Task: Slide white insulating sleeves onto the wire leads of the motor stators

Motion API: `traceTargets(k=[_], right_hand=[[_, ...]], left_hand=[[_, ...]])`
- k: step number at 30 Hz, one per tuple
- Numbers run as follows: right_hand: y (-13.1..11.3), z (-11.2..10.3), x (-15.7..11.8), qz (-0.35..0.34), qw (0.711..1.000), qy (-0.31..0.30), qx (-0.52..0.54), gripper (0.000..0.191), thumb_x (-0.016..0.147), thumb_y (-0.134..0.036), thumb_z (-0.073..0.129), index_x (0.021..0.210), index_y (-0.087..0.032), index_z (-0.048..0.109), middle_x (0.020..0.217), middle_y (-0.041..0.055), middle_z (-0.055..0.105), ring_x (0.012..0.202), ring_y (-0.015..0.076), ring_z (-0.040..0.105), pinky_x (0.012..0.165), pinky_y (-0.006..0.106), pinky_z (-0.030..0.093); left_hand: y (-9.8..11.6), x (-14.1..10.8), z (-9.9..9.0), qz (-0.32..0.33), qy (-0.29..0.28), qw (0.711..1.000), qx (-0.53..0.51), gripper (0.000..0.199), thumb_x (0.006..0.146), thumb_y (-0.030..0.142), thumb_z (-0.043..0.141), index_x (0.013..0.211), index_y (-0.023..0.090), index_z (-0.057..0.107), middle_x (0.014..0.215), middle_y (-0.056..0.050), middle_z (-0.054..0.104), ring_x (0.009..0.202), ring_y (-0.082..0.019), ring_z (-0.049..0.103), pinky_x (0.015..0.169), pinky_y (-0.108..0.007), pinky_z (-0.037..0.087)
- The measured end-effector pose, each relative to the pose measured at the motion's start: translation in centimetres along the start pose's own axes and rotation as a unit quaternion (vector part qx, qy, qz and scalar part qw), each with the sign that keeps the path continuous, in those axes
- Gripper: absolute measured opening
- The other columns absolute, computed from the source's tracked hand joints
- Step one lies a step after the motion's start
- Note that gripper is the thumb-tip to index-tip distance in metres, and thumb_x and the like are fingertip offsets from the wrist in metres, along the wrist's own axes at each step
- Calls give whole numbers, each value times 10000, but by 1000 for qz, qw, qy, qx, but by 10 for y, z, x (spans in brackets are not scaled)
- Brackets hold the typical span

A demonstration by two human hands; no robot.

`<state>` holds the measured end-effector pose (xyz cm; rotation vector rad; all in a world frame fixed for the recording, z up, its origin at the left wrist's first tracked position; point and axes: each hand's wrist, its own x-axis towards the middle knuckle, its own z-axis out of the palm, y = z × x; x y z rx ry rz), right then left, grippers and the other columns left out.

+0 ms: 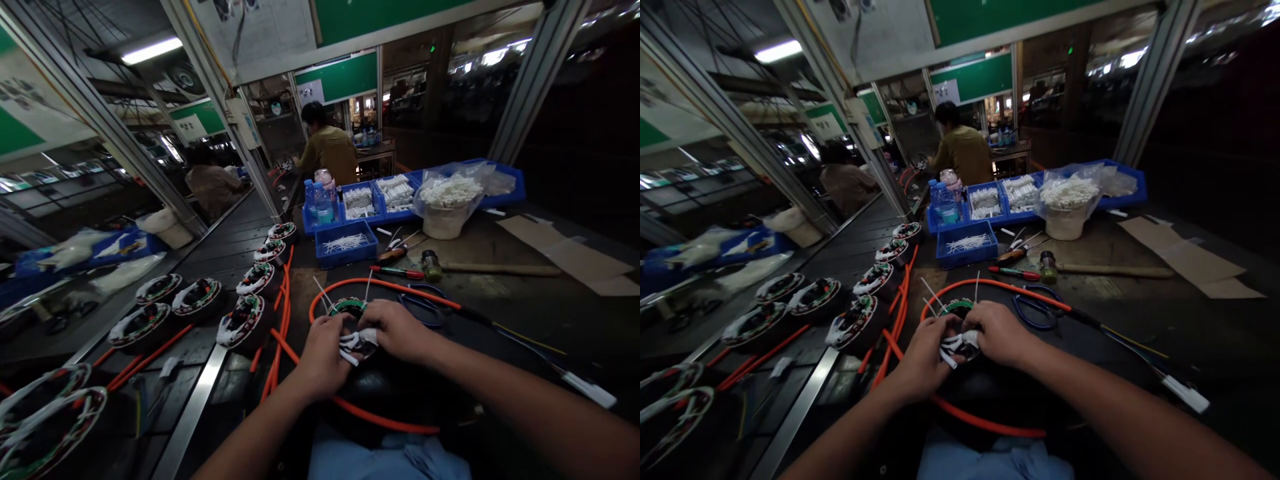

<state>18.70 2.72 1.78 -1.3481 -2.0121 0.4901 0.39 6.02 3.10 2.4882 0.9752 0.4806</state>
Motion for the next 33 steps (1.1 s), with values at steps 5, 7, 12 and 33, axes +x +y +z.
traceTargets(k=[5, 7, 12, 33], right_hand=[[4, -4, -4, -6, 1000, -9, -6, 299, 631, 7, 519, 803, -184, 672, 762, 13, 633, 752, 141, 546, 699, 234, 390], [1, -3, -10, -23, 999, -12, -41, 285, 673, -16, 529, 848, -191, 670, 785, 23, 631, 779, 153, 541, 707, 247, 386], [-13, 8, -17, -83, 985, -35, -146, 178, 818, -120, 506, 895, -185, 653, 775, 45, 622, 741, 168, 517, 676, 281, 373], [-31, -8, 1, 111, 965, -70, -225, 179, 742, -155, 486, 764, -189, 661, 775, 63, 686, 714, 189, 618, 566, 249, 340]], left_hand=[[-14, -8, 2, 94, 26, 994, 51, 583, 624, 307, 693, 1154, 201, 476, 1022, -58, 613, 981, -239, 533, 900, -410, 390], [-18, -10, 11, 126, 64, 985, 99, 495, 628, 407, 677, 1051, 189, 540, 987, -76, 616, 965, -261, 526, 924, -454, 354], [-16, -8, 31, 88, 122, 975, 165, 308, 639, 459, 609, 773, 184, 575, 759, -76, 574, 829, -267, 505, 833, -461, 367], [-44, -11, 6, 193, 22, 980, 51, 381, 865, 320, 475, 1214, 171, 505, 1007, -96, 631, 960, -225, 506, 864, -417, 384]])
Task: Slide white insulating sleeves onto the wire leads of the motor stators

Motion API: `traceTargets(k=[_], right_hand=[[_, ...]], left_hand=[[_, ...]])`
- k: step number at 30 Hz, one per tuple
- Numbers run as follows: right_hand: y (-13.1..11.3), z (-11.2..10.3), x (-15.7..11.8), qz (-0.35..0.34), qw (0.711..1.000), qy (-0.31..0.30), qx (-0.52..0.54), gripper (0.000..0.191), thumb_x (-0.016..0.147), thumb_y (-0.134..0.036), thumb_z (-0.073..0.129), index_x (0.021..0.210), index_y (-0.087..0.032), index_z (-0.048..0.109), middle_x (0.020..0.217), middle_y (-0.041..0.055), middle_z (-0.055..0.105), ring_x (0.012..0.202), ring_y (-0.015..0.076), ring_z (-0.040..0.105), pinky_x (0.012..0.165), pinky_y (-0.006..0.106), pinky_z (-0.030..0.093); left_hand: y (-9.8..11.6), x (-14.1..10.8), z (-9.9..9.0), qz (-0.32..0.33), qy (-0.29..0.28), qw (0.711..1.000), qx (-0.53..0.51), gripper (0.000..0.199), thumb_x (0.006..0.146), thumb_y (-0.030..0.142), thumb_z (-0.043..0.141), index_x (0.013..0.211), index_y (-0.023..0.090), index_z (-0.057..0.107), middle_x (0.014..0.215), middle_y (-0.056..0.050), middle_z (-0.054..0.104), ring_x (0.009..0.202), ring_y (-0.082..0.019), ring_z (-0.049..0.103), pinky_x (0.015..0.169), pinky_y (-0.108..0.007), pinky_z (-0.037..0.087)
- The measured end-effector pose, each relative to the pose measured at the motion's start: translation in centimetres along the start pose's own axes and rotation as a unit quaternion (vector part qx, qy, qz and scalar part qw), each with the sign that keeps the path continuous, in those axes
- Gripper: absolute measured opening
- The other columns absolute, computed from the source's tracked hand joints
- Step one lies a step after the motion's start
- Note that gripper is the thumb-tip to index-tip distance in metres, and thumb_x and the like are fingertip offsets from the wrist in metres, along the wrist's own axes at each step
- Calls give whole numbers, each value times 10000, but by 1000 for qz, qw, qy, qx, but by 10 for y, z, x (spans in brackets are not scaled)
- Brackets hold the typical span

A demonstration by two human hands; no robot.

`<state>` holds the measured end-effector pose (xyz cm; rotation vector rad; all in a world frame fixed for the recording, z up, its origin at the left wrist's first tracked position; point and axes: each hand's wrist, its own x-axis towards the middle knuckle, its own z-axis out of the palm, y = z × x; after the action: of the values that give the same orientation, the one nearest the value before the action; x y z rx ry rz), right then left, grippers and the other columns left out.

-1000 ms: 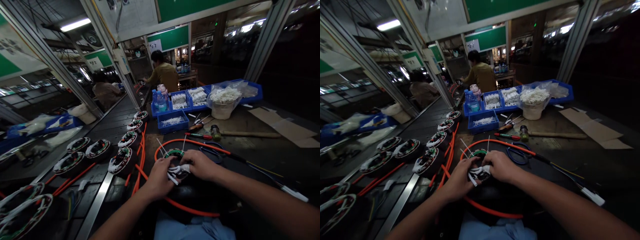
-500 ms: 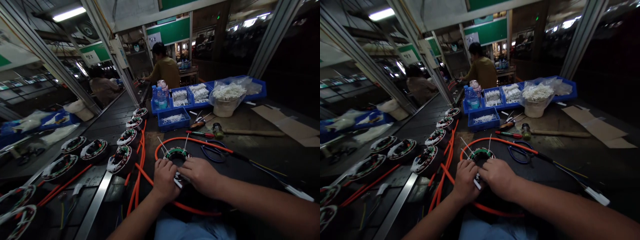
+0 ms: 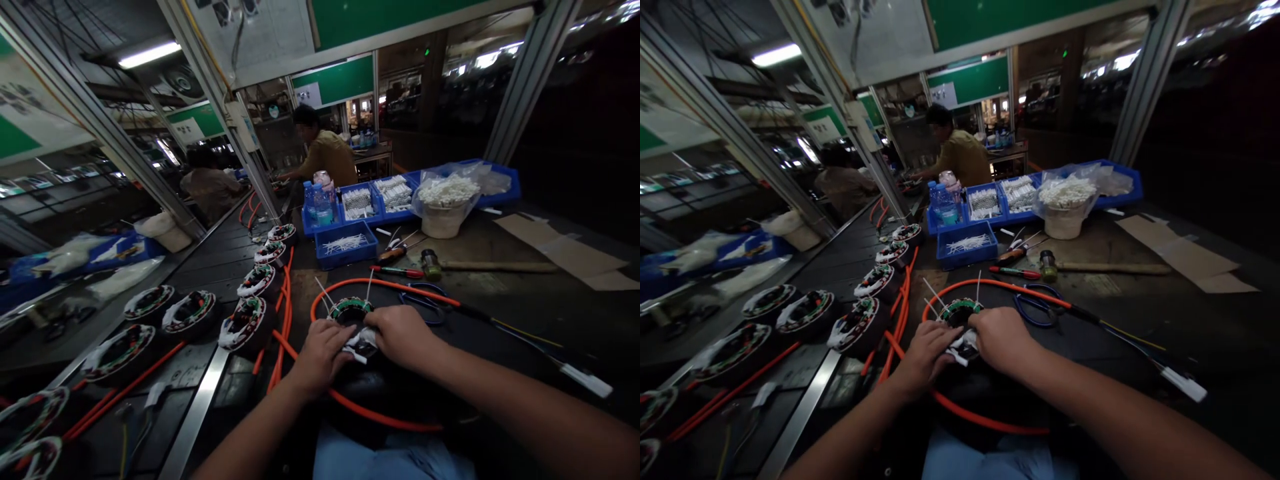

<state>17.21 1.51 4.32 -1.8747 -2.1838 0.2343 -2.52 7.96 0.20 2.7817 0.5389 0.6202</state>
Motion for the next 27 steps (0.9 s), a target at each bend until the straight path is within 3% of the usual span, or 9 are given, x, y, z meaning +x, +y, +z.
traceTargets(k=[2, 4, 7, 10, 13, 16, 19, 22, 27], right_hand=[[0, 6, -7, 6, 999, 19, 30, 190, 751, -141, 481, 790, -188, 661, 794, 62, 687, 749, 194, 622, 607, 249, 372], [2, 13, -14, 7, 995, 45, 87, 223, 754, -123, 477, 867, -192, 656, 855, 59, 689, 811, 195, 620, 678, 254, 403], [3, 27, -29, 18, 974, 97, 203, 380, 747, -88, 462, 1090, -209, 573, 964, 47, 671, 834, 175, 614, 732, 258, 430], [1, 43, -41, 40, 950, 127, 283, 516, 713, -78, 484, 1210, -207, 441, 904, 32, 653, 733, 159, 598, 668, 256, 455], [0, 54, -45, 1, 955, 173, 239, 566, 694, -61, 501, 1236, -188, 399, 943, 60, 625, 794, 179, 579, 708, 292, 460], [3, 54, -39, -99, 972, 204, 58, 455, 772, -52, 462, 1214, -162, 467, 925, 103, 620, 802, 210, 566, 694, 328, 440], [7, 41, -32, -176, 964, 176, -91, 301, 840, -100, 450, 1120, -124, 557, 805, 110, 618, 711, 217, 553, 613, 327, 405], [8, 22, -23, -204, 966, 99, -128, 238, 848, -129, 464, 1049, -119, 591, 777, 99, 622, 711, 208, 556, 602, 310, 377], [12, -12, 11, -183, 976, -74, -89, 157, 804, -229, 533, 865, -205, 676, 749, 63, 674, 671, 184, 594, 524, 255, 315]], left_hand=[[4, 1, 11, -22, 55, 998, 14, 322, 872, 324, 458, 1124, 163, 579, 927, -96, 648, 902, -223, 524, 823, -409, 400], [12, 5, 14, -60, 67, 996, 8, 263, 869, 301, 464, 1027, 179, 634, 861, -79, 656, 856, -212, 536, 804, -394, 406], [24, 14, 5, -129, 30, 991, -12, 184, 838, 262, 513, 906, 202, 673, 781, -50, 656, 798, -198, 545, 773, -367, 413], [31, 23, -6, -173, -2, 985, -21, 190, 788, 248, 577, 955, 218, 664, 824, -46, 659, 822, -202, 549, 769, -356, 414], [32, 28, -9, -162, -36, 986, -3, 174, 788, 247, 573, 934, 237, 667, 786, -32, 650, 795, -196, 540, 743, -342, 403], [31, 27, -9, -132, -57, 989, 34, 155, 824, 251, 522, 820, 233, 676, 678, -23, 610, 730, -186, 513, 683, -320, 381], [32, 23, -9, -111, -48, 992, 47, 201, 859, 250, 464, 921, 231, 654, 725, -31, 618, 752, -186, 504, 699, -327, 368], [33, 19, -9, -76, -50, 996, 27, 250, 838, 300, 498, 1054, 228, 601, 852, -43, 646, 805, -194, 503, 751, -356, 356], [32, 22, -5, -95, -30, 995, 22, 157, 818, 284, 509, 795, 210, 646, 676, -32, 623, 718, -189, 494, 694, -353, 340]])
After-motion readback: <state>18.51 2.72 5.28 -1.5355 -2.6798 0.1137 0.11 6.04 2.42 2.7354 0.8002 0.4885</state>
